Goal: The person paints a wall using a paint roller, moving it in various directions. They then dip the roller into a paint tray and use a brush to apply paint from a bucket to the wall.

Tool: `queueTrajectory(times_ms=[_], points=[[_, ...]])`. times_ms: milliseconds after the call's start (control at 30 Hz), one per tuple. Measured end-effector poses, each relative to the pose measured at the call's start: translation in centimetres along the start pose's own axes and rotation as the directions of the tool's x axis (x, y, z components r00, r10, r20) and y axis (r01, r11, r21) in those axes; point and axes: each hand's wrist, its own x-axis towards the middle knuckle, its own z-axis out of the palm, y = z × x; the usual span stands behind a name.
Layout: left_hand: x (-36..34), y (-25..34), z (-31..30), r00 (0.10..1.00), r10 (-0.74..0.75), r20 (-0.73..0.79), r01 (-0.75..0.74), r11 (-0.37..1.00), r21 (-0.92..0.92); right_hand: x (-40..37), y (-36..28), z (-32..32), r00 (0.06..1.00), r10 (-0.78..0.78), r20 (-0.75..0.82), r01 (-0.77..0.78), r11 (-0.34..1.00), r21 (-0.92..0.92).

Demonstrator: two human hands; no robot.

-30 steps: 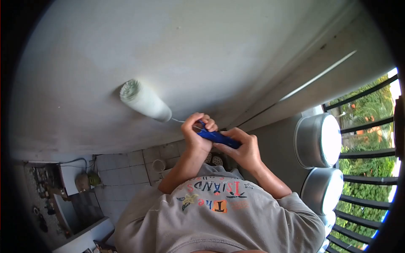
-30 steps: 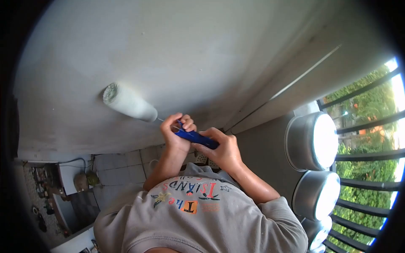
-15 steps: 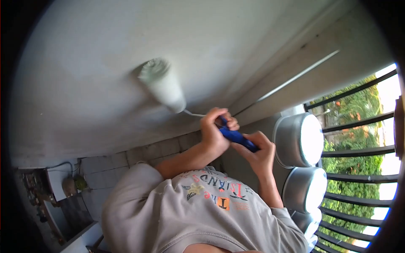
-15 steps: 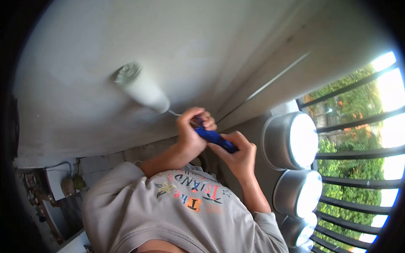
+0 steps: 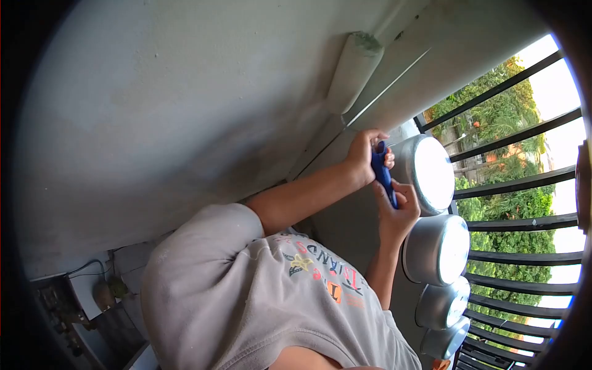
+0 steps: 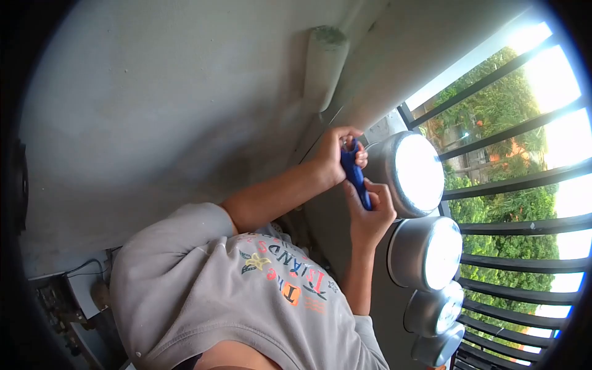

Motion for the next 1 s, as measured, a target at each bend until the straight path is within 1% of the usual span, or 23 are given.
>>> queueTrajectory(times_ms=[67, 100, 167, 200, 233, 300, 333, 367, 433, 500, 600, 633, 700, 733, 767, 833, 900, 967, 1000], points=[[-1.5, 0.3, -0.6, 0.999, 0.033, -0.020, -0.033, 0.999, -0.004, -0.7, -0.3, 0.1, 0.999, 0.014, 0.052, -0.015, 1.000, 0.022], [-2.6, 0.6, -0.6, 0.999, 0.026, -0.038, -0.027, 0.999, -0.021, -0.9, -0.8, 0.1, 0.998, 0.010, 0.056, -0.012, 1.000, 0.029], [-5.3, 1.5, -1.3, 0.997, 0.066, -0.033, -0.068, 0.995, -0.074, -1.6, -2.2, 0.5, 0.980, 0.083, 0.179, -0.085, 0.996, 0.007], [-6.4, 1.8, -1.7, 0.994, 0.106, -0.040, -0.109, 0.990, -0.088, -1.9, -2.6, 0.8, 0.969, 0.100, 0.227, -0.107, 0.994, 0.021], [-7.4, 2.2, -2.1, 0.989, 0.143, -0.045, -0.147, 0.984, -0.100, -1.9, -2.8, 1.1, 0.969, 0.099, 0.228, -0.106, 0.994, 0.018], [-8.6, 2.6, -2.6, 0.974, 0.219, -0.058, -0.225, 0.967, -0.122, -1.6, -3.0, 1.6, 0.938, 0.085, 0.337, -0.115, 0.991, 0.069], [-8.9, 2.8, -2.5, 0.963, 0.259, -0.080, -0.267, 0.956, -0.124, -1.2, -3.1, 1.9, 0.928, 0.095, 0.359, -0.129, 0.989, 0.072], [-9.0, 2.9, -2.4, 0.950, 0.297, -0.100, -0.308, 0.943, -0.125, -0.7, -3.2, 2.0, 0.929, 0.094, 0.358, -0.126, 0.990, 0.069], [-8.0, 2.7, -2.2, 0.942, 0.315, -0.116, -0.328, 0.937, -0.122, 0.1, -2.9, 1.8, 0.928, 0.066, 0.366, -0.101, 0.992, 0.079], [-7.2, 2.1, -2.1, 0.933, 0.334, -0.137, -0.349, 0.930, -0.114, 0.1, -2.1, 1.5, 0.930, 0.073, 0.361, -0.105, 0.992, 0.069], [-5.3, 1.4, -2.0, 0.969, 0.211, -0.131, -0.228, 0.966, -0.126, -0.8, -1.1, 1.1, 0.960, 0.146, 0.240, -0.167, 0.984, 0.069], [-4.6, 1.3, -1.9, 0.978, 0.170, -0.122, -0.182, 0.979, -0.090, -1.1, -1.2, 1.2, 0.959, 0.150, 0.242, -0.170, 0.983, 0.066], [-4.0, 1.0, -1.5, 0.990, 0.089, -0.105, -0.097, 0.993, -0.071, -1.8, -1.5, 1.4, 0.986, 0.143, 0.089, -0.150, 0.986, 0.076], [-3.7, 1.0, -1.5, 0.991, 0.068, -0.117, -0.078, 0.993, -0.084, -1.9, -1.3, 1.4, 0.988, 0.131, 0.078, -0.136, 0.989, 0.059], [-3.9, 0.8, -1.8, 0.991, 0.066, -0.117, -0.076, 0.994, -0.083, -2.1, -1.1, 1.3, 0.988, 0.132, 0.076, -0.136, 0.989, 0.058], [-4.4, 0.9, -2.3, 0.996, 0.071, -0.053, -0.076, 0.993, -0.092, -2.4, -0.9, 1.3, 0.984, 0.120, 0.133, -0.128, 0.990, 0.056], [-5.6, 1.2, -3.6, 0.996, 0.086, -0.019, -0.087, 0.995, -0.055, -3.5, -0.8, 1.8, 0.987, 0.085, 0.137, -0.093, 0.994, 0.050], [-7.7, 1.7, -4.1, 0.982, 0.168, -0.089, -0.175, 0.981, -0.080, -4.3, -1.3, 2.4, 0.969, 0.127, 0.213, -0.132, 0.991, 0.007], [-8.4, 2.0, -4.7, 0.976, 0.202, -0.085, -0.210, 0.973, -0.093, -4.4, -2.0, 2.6, 0.963, 0.123, 0.241, -0.125, 0.992, -0.005]])
